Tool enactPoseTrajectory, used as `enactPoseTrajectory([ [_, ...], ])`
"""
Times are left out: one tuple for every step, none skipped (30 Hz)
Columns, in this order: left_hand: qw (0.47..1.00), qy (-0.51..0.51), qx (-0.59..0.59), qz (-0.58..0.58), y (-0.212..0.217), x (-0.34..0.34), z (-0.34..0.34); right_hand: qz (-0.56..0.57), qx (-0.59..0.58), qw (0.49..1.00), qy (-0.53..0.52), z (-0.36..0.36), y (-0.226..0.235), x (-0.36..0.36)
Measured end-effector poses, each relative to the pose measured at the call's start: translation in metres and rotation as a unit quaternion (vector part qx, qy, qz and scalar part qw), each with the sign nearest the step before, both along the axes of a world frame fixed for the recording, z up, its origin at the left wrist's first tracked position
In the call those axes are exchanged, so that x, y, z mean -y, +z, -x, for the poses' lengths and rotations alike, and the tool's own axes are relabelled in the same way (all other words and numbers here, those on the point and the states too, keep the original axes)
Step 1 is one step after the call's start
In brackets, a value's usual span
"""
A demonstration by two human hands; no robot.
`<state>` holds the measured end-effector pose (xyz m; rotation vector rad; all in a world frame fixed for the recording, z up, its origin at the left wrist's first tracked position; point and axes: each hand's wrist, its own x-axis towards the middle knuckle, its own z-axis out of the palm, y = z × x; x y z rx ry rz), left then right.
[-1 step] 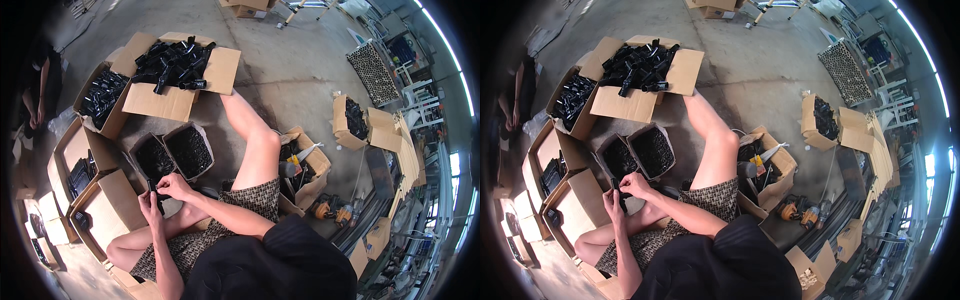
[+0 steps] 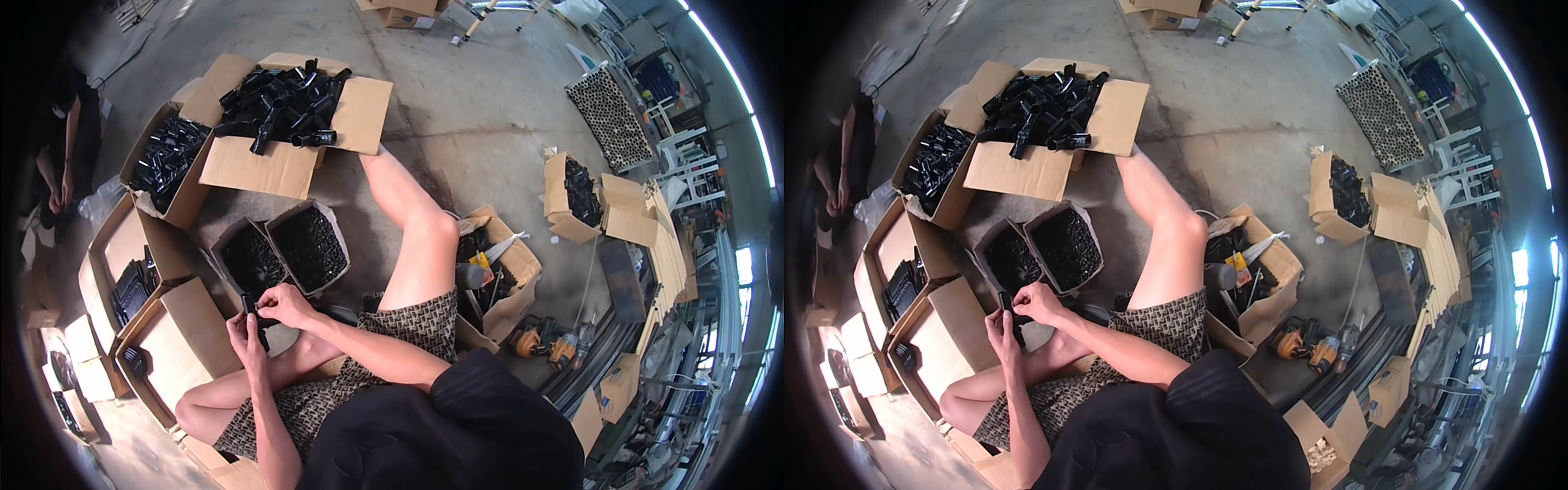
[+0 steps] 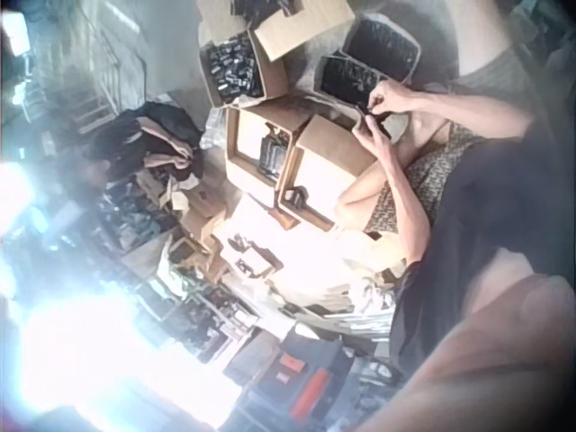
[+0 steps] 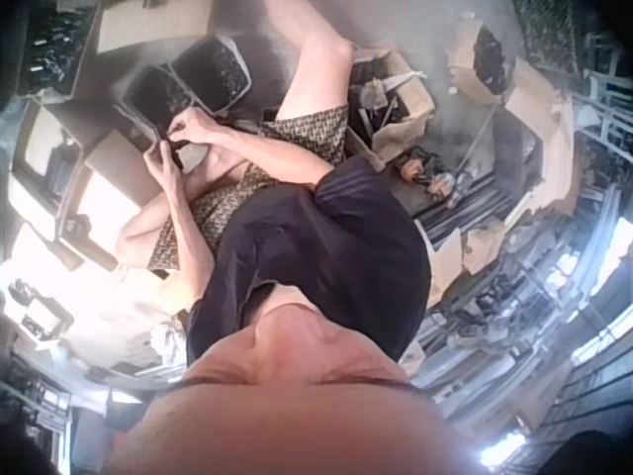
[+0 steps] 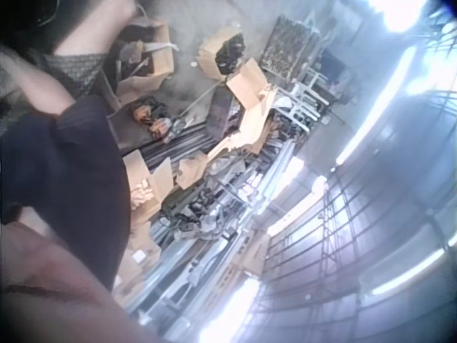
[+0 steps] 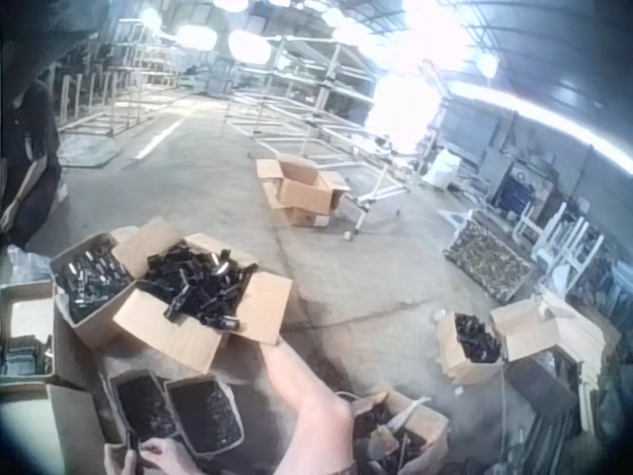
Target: The person picks up plastic-wrapped metal joints from a box, removes the wrapping, and places the parts into smaller containers while sitting on a warehouse floor.
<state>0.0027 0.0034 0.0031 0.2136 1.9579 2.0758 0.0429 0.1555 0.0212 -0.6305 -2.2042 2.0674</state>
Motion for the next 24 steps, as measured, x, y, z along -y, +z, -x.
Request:
enactPoseTrajectory([
  [1.000, -0.002, -0.022, 0.002, 0.002, -0.001, 0.001, -0.005, 0.002, 1.000, -0.004, 0.000, -0.002, 0.001],
  [1.000, -0.007, -0.005, 0.005, 0.004, -0.001, 0.000, -0.010, 0.004, 1.000, -0.006, -0.001, -0.004, 0.001],
  [1.000, -0.010, 0.011, 0.009, 0.005, 0.002, 0.001, -0.016, 0.007, 1.000, -0.007, -0.001, -0.008, 0.002],
  [0.999, -0.012, 0.029, 0.012, 0.005, 0.005, 0.001, -0.021, 0.009, 1.000, -0.006, -0.002, -0.011, 0.004],
  [0.999, -0.012, 0.044, 0.011, 0.006, 0.011, 0.005, -0.036, 0.010, 0.999, -0.007, 0.001, -0.010, 0.009],
  [0.999, -0.005, 0.040, 0.010, 0.006, 0.014, 0.007, -0.042, 0.028, 0.999, 0.006, 0.000, -0.008, 0.010],
  [0.999, -0.004, 0.034, 0.004, 0.003, 0.014, 0.006, -0.029, 0.021, 0.999, -0.004, -0.003, -0.007, 0.010],
  [1.000, 0.003, 0.023, 0.003, 0.004, 0.018, 0.007, -0.013, 0.011, 1.000, -0.010, -0.003, -0.007, 0.014],
  [1.000, 0.011, 0.026, 0.000, 0.014, 0.018, 0.005, -0.012, 0.009, 1.000, -0.019, -0.004, 0.004, 0.015],
  [1.000, 0.013, 0.024, 0.007, 0.016, 0.019, 0.004, -0.011, 0.008, 1.000, -0.028, -0.004, 0.015, 0.016],
  [0.999, 0.004, 0.043, 0.019, 0.020, 0.015, 0.004, -0.030, 0.006, 0.999, -0.034, -0.004, 0.011, 0.016],
  [1.000, 0.007, 0.022, 0.018, 0.024, 0.008, 0.001, -0.052, 0.005, 0.998, -0.041, -0.004, 0.002, 0.015],
  [1.000, 0.000, 0.018, 0.014, 0.031, 0.002, 0.000, -0.050, -0.002, 0.998, -0.041, -0.004, -0.004, 0.013],
  [0.998, -0.012, 0.048, 0.038, 0.031, 0.004, 0.000, -0.048, -0.009, 0.998, -0.041, -0.003, -0.010, 0.013],
  [0.999, -0.011, 0.036, 0.036, 0.020, 0.008, 0.001, -0.052, 0.002, 0.998, -0.020, -0.003, -0.008, 0.012],
  [0.999, -0.012, 0.026, 0.032, 0.017, 0.005, 0.002, -0.057, 0.015, 0.998, -0.002, -0.004, -0.005, 0.009],
  [1.000, -0.005, -0.006, 0.022, 0.016, 0.004, 0.000, -0.066, 0.003, 0.998, 0.001, -0.004, -0.005, 0.009],
  [1.000, -0.014, -0.011, 0.022, 0.011, 0.006, -0.002, -0.074, -0.002, 0.997, -0.004, -0.005, -0.006, 0.010],
  [1.000, -0.018, -0.003, 0.015, 0.006, 0.008, -0.002, -0.082, -0.008, 0.997, -0.008, -0.005, -0.008, 0.011],
  [1.000, -0.023, 0.005, 0.008, 0.000, 0.010, -0.001, -0.090, -0.013, 0.996, -0.014, -0.005, -0.009, 0.012],
  [1.000, -0.019, 0.010, 0.008, 0.002, 0.010, -0.001, -0.092, -0.041, 0.994, -0.031, -0.005, -0.007, 0.015],
  [1.000, -0.016, 0.016, 0.008, 0.003, 0.009, -0.001, -0.087, -0.024, 0.996, -0.022, -0.005, -0.005, 0.014],
  [1.000, -0.013, 0.021, 0.008, 0.004, 0.007, -0.001, -0.082, -0.006, 0.997, -0.014, -0.005, -0.004, 0.011],
  [1.000, -0.015, 0.000, 0.006, 0.005, 0.004, -0.001, -0.079, 0.011, 0.997, -0.007, -0.005, 0.000, 0.010],
])
